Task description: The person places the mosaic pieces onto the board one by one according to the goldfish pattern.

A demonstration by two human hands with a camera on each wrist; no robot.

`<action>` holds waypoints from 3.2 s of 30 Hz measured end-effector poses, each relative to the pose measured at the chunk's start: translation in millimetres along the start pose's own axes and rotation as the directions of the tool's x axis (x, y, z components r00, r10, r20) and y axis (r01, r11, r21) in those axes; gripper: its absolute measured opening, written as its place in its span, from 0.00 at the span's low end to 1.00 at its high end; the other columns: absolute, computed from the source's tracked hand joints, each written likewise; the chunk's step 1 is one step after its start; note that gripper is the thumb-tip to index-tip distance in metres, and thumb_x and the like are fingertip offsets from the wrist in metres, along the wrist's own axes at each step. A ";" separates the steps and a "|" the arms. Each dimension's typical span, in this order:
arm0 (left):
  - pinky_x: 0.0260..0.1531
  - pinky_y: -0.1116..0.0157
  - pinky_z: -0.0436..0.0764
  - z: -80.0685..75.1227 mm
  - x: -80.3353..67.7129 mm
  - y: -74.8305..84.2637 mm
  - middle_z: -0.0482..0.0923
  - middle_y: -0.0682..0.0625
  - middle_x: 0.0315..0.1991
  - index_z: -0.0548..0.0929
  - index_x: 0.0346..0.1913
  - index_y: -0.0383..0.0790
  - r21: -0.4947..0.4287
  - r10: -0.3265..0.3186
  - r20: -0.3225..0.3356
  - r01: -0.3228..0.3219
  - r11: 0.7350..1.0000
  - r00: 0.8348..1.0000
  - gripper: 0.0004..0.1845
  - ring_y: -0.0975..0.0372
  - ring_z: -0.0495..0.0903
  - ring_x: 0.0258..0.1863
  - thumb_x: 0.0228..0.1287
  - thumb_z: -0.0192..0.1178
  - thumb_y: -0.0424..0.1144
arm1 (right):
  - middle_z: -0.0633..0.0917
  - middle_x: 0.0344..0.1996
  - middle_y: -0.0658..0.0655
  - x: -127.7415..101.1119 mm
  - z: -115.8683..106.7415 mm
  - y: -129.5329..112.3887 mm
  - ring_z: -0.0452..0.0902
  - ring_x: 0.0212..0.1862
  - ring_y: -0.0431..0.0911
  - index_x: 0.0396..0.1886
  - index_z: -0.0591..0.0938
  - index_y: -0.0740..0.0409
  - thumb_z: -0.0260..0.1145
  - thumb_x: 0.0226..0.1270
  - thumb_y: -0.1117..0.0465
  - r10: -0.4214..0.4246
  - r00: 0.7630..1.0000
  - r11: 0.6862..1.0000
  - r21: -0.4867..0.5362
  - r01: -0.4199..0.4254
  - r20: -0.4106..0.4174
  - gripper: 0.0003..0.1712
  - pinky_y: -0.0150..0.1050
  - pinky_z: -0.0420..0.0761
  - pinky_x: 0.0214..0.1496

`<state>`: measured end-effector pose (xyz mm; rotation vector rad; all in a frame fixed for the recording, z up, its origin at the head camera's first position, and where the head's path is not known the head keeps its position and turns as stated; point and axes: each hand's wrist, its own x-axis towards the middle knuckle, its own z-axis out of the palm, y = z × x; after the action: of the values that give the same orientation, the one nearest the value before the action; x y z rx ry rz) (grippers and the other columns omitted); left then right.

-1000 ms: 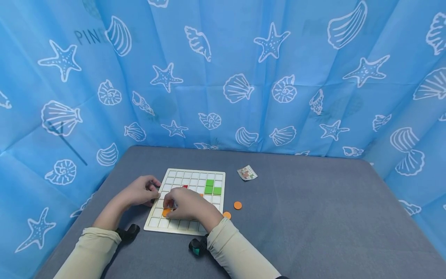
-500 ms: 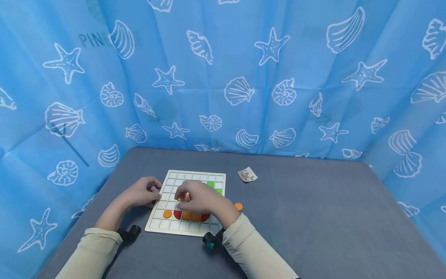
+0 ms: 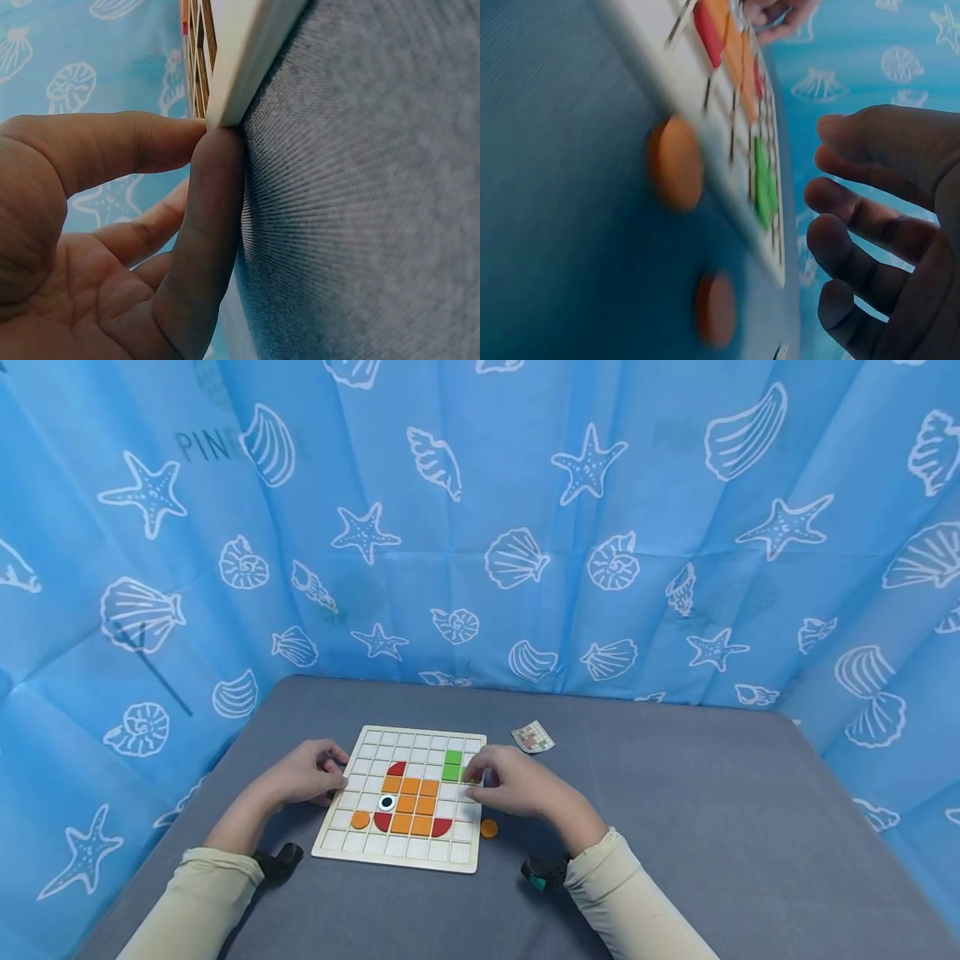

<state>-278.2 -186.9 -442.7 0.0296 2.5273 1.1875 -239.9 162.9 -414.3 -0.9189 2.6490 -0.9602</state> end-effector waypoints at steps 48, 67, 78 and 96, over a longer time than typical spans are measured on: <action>0.28 0.59 0.85 -3.7 -2.7 -6.1 0.76 0.41 0.35 0.75 0.52 0.34 -0.037 0.028 0.013 -0.027 0.999 1.000 0.19 0.55 0.80 0.30 0.57 0.62 0.31 | 0.83 0.36 0.49 -37.6 2.4 38.2 0.75 0.31 0.43 0.43 0.86 0.50 0.73 0.59 0.59 0.042 0.999 0.995 0.089 -0.039 -0.033 0.11 0.33 0.78 0.31; 0.29 0.60 0.85 -3.2 -0.6 -2.9 0.75 0.42 0.35 0.75 0.53 0.33 -0.021 0.035 0.012 -0.035 0.999 0.999 0.19 0.56 0.79 0.30 0.57 0.60 0.30 | 0.82 0.38 0.46 15.6 19.5 -17.1 0.77 0.34 0.42 0.48 0.86 0.51 0.70 0.62 0.59 -0.075 0.995 0.993 0.082 0.079 -0.060 0.14 0.35 0.81 0.34; 0.28 0.60 0.85 -3.9 0.9 -2.8 0.75 0.42 0.35 0.75 0.53 0.33 -0.026 0.036 0.017 -0.036 0.999 0.999 0.19 0.56 0.78 0.30 0.57 0.61 0.30 | 0.83 0.40 0.49 59.2 37.8 -54.3 0.77 0.34 0.41 0.47 0.86 0.54 0.69 0.62 0.60 -0.173 0.984 0.978 0.112 0.176 -0.036 0.13 0.33 0.81 0.37; 0.31 0.59 0.86 -7.2 4.3 -7.0 0.76 0.42 0.35 0.76 0.53 0.33 -0.071 0.047 0.051 -0.044 0.997 0.998 0.19 0.56 0.80 0.30 0.58 0.60 0.30 | 0.83 0.37 0.46 111.5 71.7 -78.3 0.75 0.31 0.37 0.41 0.87 0.46 0.71 0.61 0.54 -0.019 1.000 1.000 0.014 0.020 -0.023 0.09 0.29 0.77 0.32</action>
<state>-283.7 -196.1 -445.0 0.1007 2.4501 1.2745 -264.3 10.8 -416.1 -0.9380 2.6532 -0.9979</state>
